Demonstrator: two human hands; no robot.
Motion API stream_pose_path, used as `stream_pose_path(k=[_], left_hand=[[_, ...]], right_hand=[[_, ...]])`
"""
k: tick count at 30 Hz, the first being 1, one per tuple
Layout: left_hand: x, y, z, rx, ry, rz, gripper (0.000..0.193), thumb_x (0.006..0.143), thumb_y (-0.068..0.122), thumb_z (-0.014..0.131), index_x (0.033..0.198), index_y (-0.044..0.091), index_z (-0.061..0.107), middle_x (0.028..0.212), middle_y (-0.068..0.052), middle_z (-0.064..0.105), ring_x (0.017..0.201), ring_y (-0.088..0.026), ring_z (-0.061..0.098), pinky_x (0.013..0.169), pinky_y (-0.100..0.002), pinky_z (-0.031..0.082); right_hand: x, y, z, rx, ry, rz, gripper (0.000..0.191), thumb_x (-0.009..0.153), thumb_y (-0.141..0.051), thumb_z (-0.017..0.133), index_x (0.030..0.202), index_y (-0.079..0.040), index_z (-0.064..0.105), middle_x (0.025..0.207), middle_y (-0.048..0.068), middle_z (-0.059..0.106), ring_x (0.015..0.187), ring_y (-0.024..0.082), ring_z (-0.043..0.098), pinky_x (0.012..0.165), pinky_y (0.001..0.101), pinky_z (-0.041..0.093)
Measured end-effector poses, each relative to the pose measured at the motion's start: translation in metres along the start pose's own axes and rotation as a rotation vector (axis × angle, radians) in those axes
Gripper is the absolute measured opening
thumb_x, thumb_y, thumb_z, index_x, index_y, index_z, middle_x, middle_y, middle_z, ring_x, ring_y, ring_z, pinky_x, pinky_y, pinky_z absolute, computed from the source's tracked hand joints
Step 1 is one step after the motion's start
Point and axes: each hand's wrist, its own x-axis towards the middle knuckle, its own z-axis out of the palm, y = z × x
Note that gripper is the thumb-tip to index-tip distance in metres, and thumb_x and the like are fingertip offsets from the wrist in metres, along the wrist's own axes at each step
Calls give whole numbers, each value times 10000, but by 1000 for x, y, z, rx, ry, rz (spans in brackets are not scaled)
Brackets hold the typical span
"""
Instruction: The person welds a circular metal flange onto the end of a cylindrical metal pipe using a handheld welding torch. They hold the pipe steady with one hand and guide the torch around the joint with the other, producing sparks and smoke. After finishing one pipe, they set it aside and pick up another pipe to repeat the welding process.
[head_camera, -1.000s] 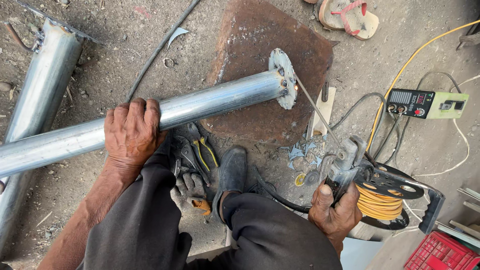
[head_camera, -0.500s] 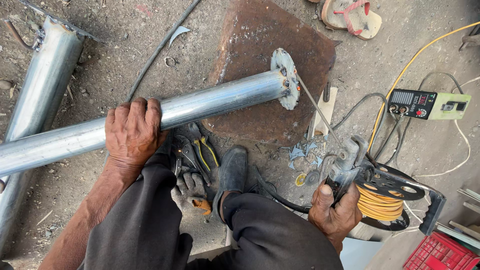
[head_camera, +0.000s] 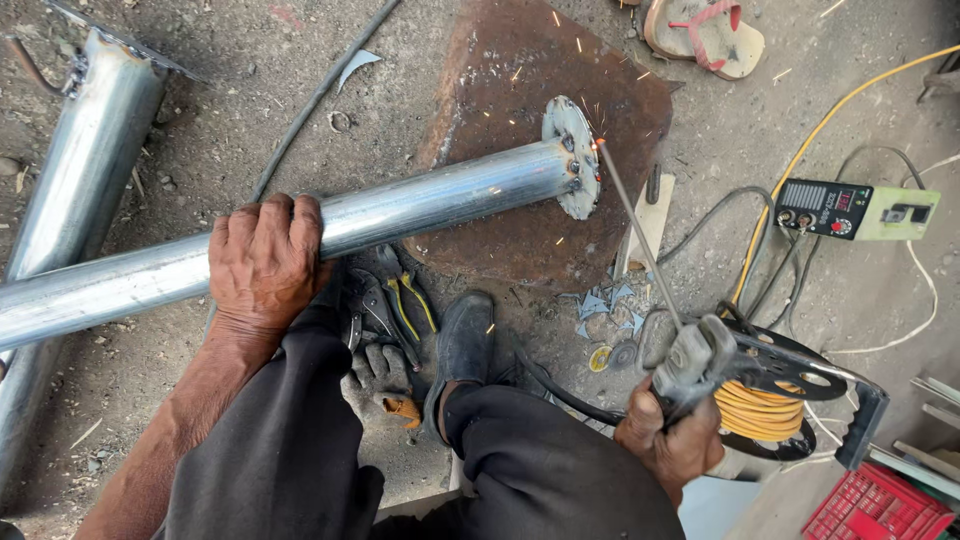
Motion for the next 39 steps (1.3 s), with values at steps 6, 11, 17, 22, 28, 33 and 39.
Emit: stream_pose_path(k=[6, 11, 17, 22, 28, 33, 39], left_hand=[[0, 0, -3, -18, 8, 4, 673, 737, 386, 878, 1293, 88, 644, 1147, -87, 654, 996, -273, 622, 863, -450, 508], [0, 0, -2, -36, -4, -6, 703, 720, 403, 884, 1298, 87, 640, 1154, -87, 651, 1022, -274, 625, 863, -451, 505], [-1, 0, -2, -38, 7, 0, 712, 723, 404, 885, 1308, 87, 634, 1166, -90, 649, 1031, -277, 623, 884, -458, 511], [0, 0, -1, -41, 10, -3, 713, 720, 410, 887, 1301, 84, 631, 1154, -90, 644, 1017, -281, 621, 869, -464, 508], [-1, -1, 0, -39, 10, -1, 709, 725, 392, 887, 1305, 81, 625, 1158, -89, 642, 1021, -281, 619, 881, -456, 508], [-2, -1, 1, -47, 13, -2, 722, 721, 393, 887, 1315, 79, 619, 1156, -93, 641, 1019, -280, 619, 876, -459, 505], [-2, 0, 1, -46, 30, 3, 704, 743, 375, 883, 1324, 81, 617, 1172, -98, 646, 1037, -285, 626, 890, -465, 507]], right_hand=[[-17, 14, 23, 36, 404, 72, 533, 1084, -389, 579, 1274, 103, 504, 773, 78, 618, 579, 106, 565, 538, 268, 473], [-19, 22, 20, 47, 342, 68, 490, 1093, -339, 578, 1282, 104, 489, 735, 67, 616, 571, 93, 562, 528, 261, 468], [-17, 21, 19, 50, 316, 74, 449, 1102, -308, 586, 1264, 101, 495, 736, 62, 613, 585, 94, 568, 545, 264, 476], [-14, 19, 21, 50, 324, 68, 452, 1096, -295, 580, 1283, 106, 490, 739, 66, 609, 582, 97, 564, 538, 263, 472], [-1, 6, 12, 521, 320, 395, 497, 1077, -367, 551, 1331, 56, 496, 770, 75, 555, 545, 119, 532, 463, 295, 455], [-1, 9, 13, 311, 352, 427, 499, 1065, -384, 558, 1270, 67, 506, 789, 88, 571, 550, 154, 539, 454, 320, 452], [-7, 15, 21, 394, 360, 373, 492, 1087, -395, 565, 1256, 57, 474, 792, 83, 571, 554, 150, 539, 458, 317, 469]])
